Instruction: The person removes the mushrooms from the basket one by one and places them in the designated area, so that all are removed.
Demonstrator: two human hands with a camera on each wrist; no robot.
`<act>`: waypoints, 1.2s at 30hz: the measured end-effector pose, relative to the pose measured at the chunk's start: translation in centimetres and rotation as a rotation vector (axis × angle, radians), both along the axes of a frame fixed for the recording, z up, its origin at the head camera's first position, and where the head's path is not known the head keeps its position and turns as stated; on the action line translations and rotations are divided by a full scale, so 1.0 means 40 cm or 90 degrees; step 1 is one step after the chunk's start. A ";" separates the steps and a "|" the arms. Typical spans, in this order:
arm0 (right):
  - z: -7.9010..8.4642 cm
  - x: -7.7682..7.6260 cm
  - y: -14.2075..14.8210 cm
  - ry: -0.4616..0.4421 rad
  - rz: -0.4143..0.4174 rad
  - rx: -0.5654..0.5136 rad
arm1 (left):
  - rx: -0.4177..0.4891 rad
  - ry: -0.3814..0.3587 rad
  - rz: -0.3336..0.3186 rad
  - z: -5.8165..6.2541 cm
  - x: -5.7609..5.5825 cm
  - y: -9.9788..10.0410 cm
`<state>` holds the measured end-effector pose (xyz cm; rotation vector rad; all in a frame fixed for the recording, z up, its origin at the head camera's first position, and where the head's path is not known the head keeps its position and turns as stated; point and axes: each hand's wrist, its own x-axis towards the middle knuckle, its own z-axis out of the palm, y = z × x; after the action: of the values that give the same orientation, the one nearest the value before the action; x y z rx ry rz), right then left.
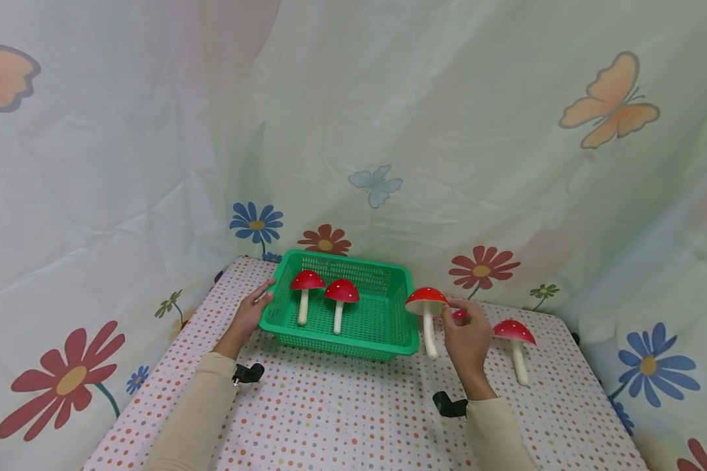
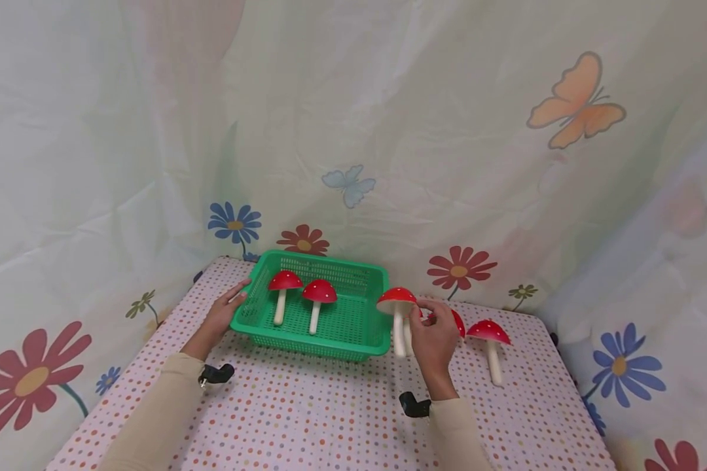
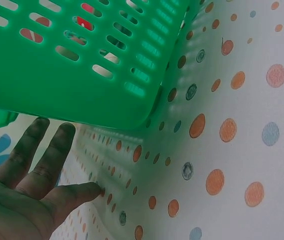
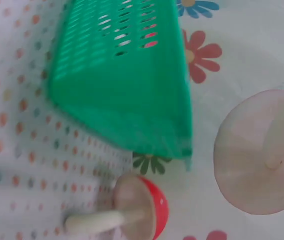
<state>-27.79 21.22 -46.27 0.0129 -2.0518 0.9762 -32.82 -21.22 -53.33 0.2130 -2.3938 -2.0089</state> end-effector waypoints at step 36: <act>-0.231 0.108 0.089 -0.111 -0.073 0.009 | 0.002 0.015 0.000 -0.004 0.007 -0.001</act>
<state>-23.46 24.76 -55.52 -0.1864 -2.1920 0.9179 -32.52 -21.28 -53.48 0.1887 -2.3768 -2.0041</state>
